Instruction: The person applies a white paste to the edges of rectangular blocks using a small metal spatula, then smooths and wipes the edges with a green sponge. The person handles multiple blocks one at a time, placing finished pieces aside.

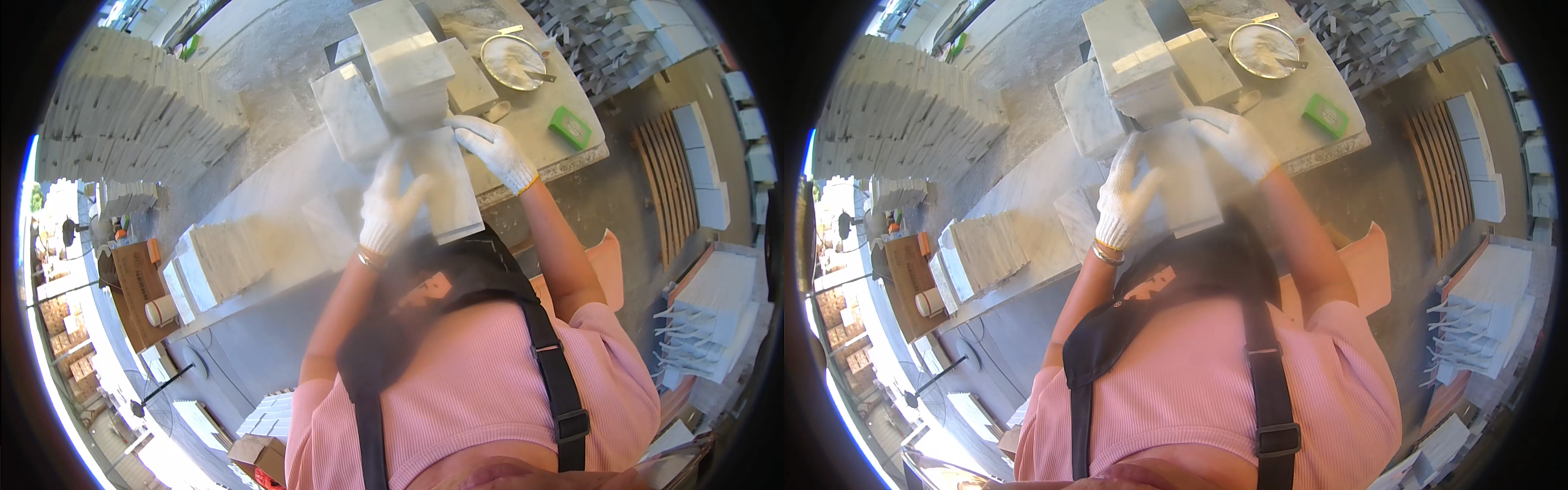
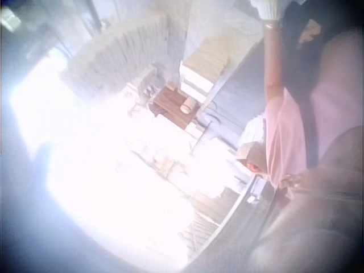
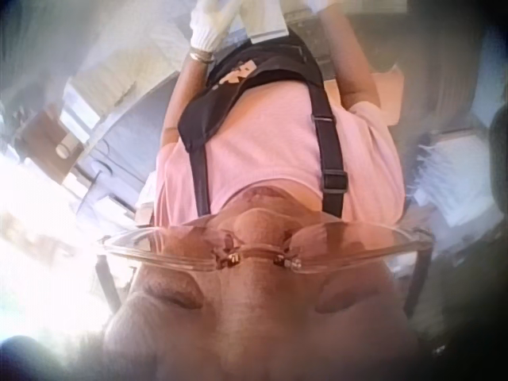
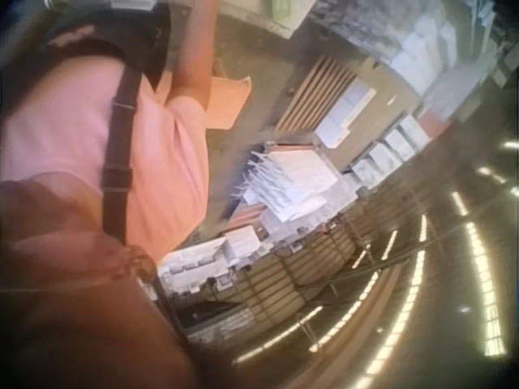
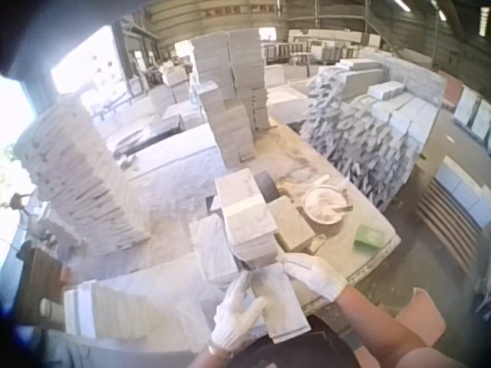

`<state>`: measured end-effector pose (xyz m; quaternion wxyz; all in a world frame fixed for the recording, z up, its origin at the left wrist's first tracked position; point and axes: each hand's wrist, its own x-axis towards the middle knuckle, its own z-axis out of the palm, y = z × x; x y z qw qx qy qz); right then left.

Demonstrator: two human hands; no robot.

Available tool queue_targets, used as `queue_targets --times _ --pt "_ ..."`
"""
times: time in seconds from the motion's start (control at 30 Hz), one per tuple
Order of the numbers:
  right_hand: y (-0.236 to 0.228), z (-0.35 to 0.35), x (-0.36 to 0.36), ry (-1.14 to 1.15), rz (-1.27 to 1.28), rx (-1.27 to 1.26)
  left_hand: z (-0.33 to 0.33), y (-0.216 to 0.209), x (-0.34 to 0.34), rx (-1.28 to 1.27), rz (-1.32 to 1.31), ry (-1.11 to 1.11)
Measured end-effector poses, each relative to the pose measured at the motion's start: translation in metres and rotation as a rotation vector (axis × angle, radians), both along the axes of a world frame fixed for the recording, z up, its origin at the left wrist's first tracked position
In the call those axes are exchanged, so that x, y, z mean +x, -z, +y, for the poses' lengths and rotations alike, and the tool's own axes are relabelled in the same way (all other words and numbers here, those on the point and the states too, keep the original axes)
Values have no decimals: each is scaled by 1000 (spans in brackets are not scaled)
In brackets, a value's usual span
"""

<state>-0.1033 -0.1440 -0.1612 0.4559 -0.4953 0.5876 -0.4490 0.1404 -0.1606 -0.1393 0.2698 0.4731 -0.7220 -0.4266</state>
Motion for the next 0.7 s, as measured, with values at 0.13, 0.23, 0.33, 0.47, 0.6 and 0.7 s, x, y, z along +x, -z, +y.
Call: queue_targets --times 0.13,0.23,0.33,0.47,0.6,0.7 --pt "5 -6 -10 -108 -19 -81 2 5 -17 22 -22 -103" --pt "6 -12 -19 -205 37 -57 6 10 -34 -14 40 -249" --pt "3 -14 -25 -319 122 -138 19 7 -45 -34 75 -362" --pt "-4 -14 -35 -434 147 -167 37 -4 -54 6 62 -410" --pt "-9 -17 -62 -366 226 -186 42 -9 -55 107 162 -451" --pt "-9 -34 -94 -201 334 -178 54 -11 -49 191 294 -521"
